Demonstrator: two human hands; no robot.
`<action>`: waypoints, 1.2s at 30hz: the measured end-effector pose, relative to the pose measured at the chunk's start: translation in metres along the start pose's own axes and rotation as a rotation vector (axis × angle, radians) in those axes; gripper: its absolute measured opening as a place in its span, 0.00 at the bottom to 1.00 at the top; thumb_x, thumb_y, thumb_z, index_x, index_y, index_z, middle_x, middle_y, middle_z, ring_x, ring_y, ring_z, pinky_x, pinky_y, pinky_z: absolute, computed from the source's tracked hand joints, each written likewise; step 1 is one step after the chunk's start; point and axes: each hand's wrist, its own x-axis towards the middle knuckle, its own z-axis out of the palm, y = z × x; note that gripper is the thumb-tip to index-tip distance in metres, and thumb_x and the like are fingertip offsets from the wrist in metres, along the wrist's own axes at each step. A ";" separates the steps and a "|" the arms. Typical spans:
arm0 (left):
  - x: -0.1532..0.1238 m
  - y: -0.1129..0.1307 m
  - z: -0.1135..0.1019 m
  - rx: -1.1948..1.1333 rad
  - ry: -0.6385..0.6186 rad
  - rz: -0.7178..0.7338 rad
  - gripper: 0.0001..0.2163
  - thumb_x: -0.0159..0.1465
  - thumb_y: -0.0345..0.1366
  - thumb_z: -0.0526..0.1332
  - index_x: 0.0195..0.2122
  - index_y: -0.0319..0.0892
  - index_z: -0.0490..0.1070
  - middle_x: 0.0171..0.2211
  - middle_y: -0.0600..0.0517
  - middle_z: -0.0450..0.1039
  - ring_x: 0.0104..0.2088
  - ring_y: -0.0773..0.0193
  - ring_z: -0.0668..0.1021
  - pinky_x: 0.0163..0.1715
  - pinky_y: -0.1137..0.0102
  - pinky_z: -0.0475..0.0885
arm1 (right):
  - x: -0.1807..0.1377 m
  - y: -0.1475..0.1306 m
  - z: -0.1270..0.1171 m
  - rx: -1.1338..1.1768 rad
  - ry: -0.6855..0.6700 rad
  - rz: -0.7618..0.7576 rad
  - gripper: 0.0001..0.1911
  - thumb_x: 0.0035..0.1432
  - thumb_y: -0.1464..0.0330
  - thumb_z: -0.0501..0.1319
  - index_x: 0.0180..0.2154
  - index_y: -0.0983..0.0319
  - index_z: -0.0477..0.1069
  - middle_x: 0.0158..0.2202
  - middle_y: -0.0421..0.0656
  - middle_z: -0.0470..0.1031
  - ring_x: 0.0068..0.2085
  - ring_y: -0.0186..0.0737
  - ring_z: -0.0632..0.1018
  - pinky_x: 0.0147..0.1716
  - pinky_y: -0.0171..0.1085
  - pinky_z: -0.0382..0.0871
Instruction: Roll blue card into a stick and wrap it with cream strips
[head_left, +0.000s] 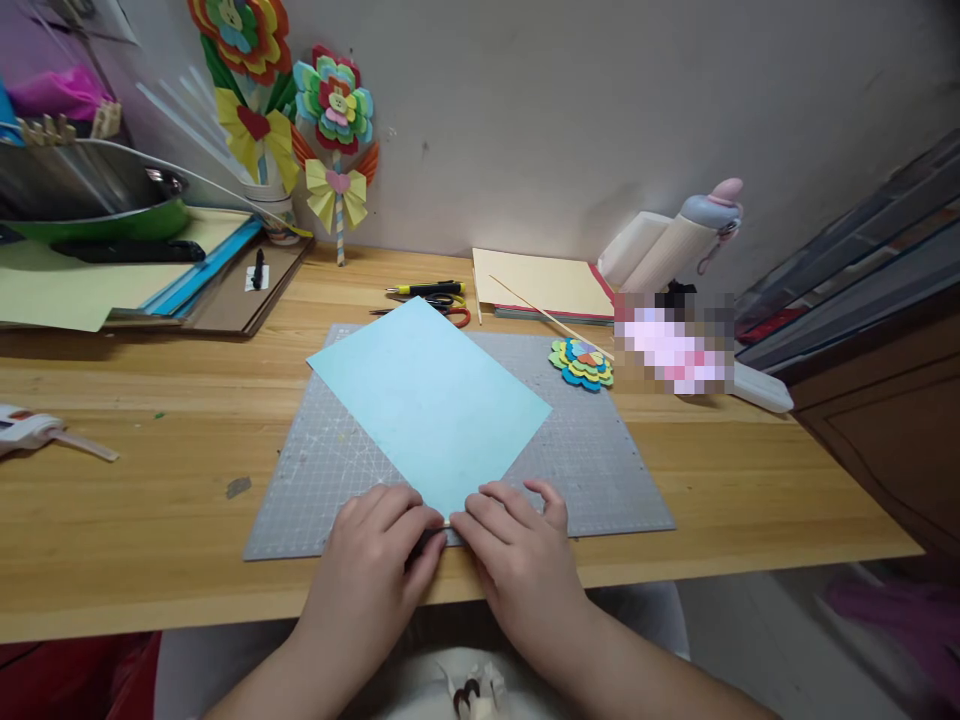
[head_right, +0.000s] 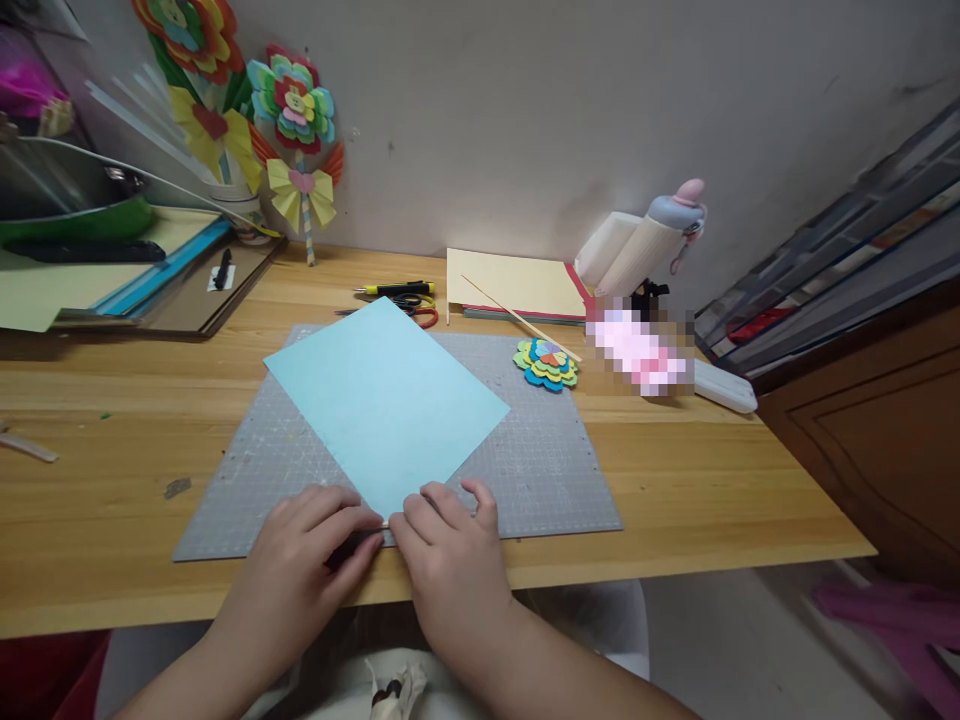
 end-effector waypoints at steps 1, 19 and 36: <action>-0.001 0.000 0.000 0.010 0.005 0.001 0.05 0.63 0.32 0.57 0.36 0.45 0.71 0.34 0.52 0.71 0.35 0.60 0.70 0.35 0.63 0.62 | -0.001 -0.001 0.000 -0.025 -0.005 -0.025 0.11 0.64 0.72 0.53 0.44 0.58 0.71 0.42 0.42 0.78 0.50 0.40 0.70 0.55 0.47 0.41; -0.009 0.004 0.000 0.243 0.098 0.006 0.14 0.64 0.30 0.55 0.49 0.47 0.71 0.44 0.48 0.71 0.43 0.56 0.70 0.40 0.62 0.63 | 0.005 -0.019 -0.002 -0.256 -0.237 -0.011 0.26 0.65 0.65 0.48 0.59 0.73 0.61 0.63 0.52 0.59 0.64 0.45 0.57 0.64 0.46 0.25; -0.017 0.020 0.019 0.515 0.127 0.171 0.13 0.59 0.29 0.57 0.43 0.44 0.77 0.51 0.57 0.74 0.47 0.61 0.70 0.40 0.64 0.59 | 0.002 -0.014 -0.014 -0.074 -0.362 0.082 0.32 0.58 0.75 0.46 0.65 0.68 0.48 0.68 0.47 0.42 0.67 0.45 0.46 0.63 0.57 0.40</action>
